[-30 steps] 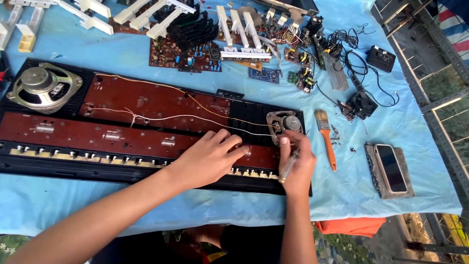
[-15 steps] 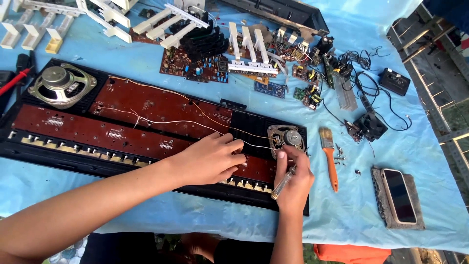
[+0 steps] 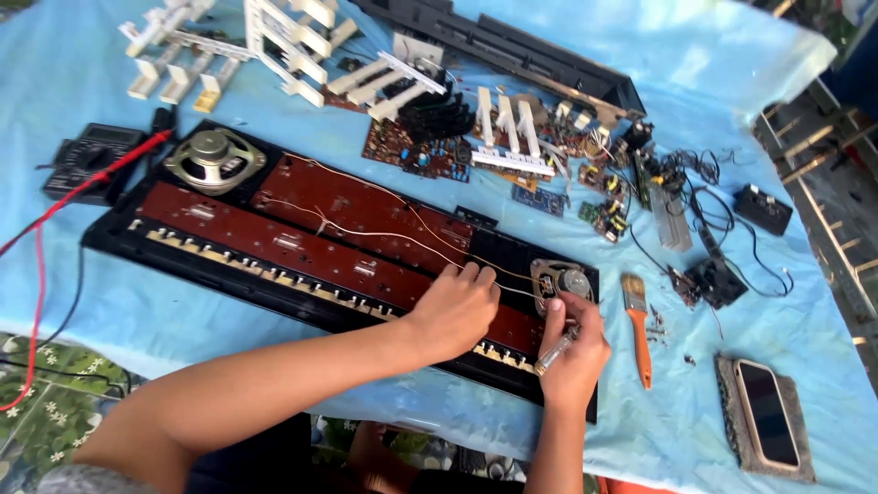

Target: Probing a circuit board of a disassembled electronic keyboard using a screwdriver to test connections or components.

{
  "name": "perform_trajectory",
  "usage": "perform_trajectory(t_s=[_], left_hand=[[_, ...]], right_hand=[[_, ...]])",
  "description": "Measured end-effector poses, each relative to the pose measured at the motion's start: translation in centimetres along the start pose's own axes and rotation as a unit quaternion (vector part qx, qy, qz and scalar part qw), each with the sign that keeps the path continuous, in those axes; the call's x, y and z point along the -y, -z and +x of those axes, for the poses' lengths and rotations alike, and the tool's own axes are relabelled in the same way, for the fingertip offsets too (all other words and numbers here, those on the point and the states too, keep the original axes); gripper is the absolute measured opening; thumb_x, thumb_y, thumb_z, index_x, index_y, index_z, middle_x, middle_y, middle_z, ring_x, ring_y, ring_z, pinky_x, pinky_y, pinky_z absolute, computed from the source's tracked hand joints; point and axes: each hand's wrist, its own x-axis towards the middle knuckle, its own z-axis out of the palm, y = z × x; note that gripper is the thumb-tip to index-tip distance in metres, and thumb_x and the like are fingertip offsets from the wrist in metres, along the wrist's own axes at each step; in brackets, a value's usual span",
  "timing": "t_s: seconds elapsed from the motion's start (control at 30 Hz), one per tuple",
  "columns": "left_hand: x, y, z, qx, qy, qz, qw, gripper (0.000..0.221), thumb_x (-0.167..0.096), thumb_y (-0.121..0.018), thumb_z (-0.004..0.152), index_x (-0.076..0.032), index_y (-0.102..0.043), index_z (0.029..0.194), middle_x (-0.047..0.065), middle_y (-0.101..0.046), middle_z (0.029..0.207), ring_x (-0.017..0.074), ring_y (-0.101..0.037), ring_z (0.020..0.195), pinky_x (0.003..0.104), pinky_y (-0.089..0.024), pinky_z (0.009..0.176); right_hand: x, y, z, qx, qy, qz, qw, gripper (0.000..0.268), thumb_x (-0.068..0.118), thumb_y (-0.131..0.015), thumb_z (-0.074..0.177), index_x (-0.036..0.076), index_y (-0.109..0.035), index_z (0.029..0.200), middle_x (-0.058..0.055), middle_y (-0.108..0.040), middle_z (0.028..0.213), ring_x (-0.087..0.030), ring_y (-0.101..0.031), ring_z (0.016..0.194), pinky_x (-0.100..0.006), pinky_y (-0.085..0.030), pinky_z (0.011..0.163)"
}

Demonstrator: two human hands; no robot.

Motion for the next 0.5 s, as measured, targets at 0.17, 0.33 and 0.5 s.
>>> perform_trajectory(t_s=[0.17, 0.33, 0.5], left_hand=[[-1.2, 0.5, 0.5, 0.061, 0.023, 0.065, 0.996, 0.027, -0.016, -0.077, 0.082, -0.003, -0.073, 0.106, 0.017, -0.065, 0.11, 0.0302, -0.059, 0.099, 0.043, -0.053, 0.079], [-2.8, -0.4, 1.0, 0.051, 0.051, 0.109, 0.991, 0.031, -0.019, -0.081, 0.077, -0.006, -0.075, 0.105, 0.014, -0.062, 0.108, 0.0281, -0.055, 0.096, 0.04, -0.05, 0.076], [-3.7, -0.7, 1.9, 0.092, 0.092, 0.123, 0.984, 0.035, -0.026, -0.075, 0.084, -0.009, -0.072, 0.114, 0.012, -0.054, 0.118, 0.0282, -0.051, 0.101, 0.039, -0.046, 0.079]], right_hand=[[-0.5, -0.3, -0.3, -0.002, -0.002, 0.002, 1.0, 0.024, 0.024, -0.058, 0.106, 0.002, -0.067, 0.113, -0.011, -0.074, 0.099, -0.025, -0.073, 0.083, -0.038, -0.056, 0.068], [-1.9, -0.8, -0.5, -0.017, 0.045, -0.005, 0.999, 0.018, 0.017, -0.061, 0.105, 0.001, -0.065, 0.109, -0.014, -0.073, 0.095, -0.026, -0.073, 0.081, -0.038, -0.057, 0.068], [-1.5, -0.7, -0.4, -0.017, 0.046, 0.005, 0.999, 0.018, 0.019, -0.059, 0.107, 0.001, -0.065, 0.107, -0.012, -0.072, 0.091, -0.025, -0.07, 0.071, -0.037, -0.054, 0.059]])
